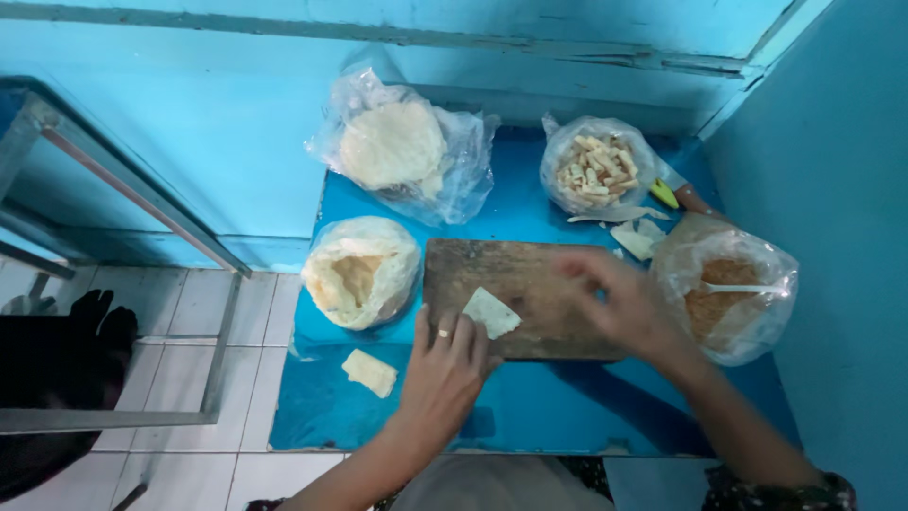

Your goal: The person sits at a small blue table and folds small square wrappers by hand on a wooden cutting board, placing each folded piece aside. They then pick up round flat dough discs, stack them, and press and shape the discs by hand.

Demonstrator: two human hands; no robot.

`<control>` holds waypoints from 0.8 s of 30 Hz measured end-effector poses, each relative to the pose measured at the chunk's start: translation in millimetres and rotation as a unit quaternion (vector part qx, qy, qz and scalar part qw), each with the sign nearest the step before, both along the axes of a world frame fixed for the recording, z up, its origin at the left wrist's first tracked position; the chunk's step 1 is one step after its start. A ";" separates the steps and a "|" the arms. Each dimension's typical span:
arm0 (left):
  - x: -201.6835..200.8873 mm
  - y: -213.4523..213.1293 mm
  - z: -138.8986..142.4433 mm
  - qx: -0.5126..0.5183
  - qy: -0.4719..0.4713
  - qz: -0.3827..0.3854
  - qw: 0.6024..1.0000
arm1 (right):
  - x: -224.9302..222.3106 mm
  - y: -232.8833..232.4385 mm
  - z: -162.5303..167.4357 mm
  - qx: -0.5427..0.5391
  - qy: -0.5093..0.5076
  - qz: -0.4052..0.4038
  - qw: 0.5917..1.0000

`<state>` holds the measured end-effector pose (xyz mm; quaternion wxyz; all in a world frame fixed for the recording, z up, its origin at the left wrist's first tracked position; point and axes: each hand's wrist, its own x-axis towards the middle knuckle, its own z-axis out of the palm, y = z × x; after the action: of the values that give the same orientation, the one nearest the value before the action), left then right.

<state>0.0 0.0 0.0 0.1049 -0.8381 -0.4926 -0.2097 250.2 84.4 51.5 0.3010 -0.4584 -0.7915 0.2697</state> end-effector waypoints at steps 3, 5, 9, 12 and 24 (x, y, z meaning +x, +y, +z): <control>3.4 -11.1 -9.5 0.013 -0.016 0.002 1.000 | 16.5 -3.1 32.9 -0.051 0.126 -0.040 0.990; 7.8 -23.3 -15.5 0.019 -0.026 0.009 0.999 | 15.5 -7.8 44.3 -0.063 0.164 -0.024 0.984; 17.0 -44.3 -32.6 -0.004 -0.072 0.044 0.996 | -29.0 -8.6 40.6 0.118 -0.033 0.070 0.990; -6.0 -61.9 -30.4 -0.031 -0.110 0.073 0.991 | -125.7 -23.4 30.4 0.189 -0.094 0.164 0.963; -25.0 -42.3 -30.4 -0.025 -0.100 0.070 0.992 | -266.4 48.8 0.9 0.245 -0.276 0.274 0.888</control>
<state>-25.0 -42.3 -30.4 0.0485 -0.7785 -0.5635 -0.2719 -16.1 133.2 52.3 0.0871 -0.1916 -0.9776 0.0017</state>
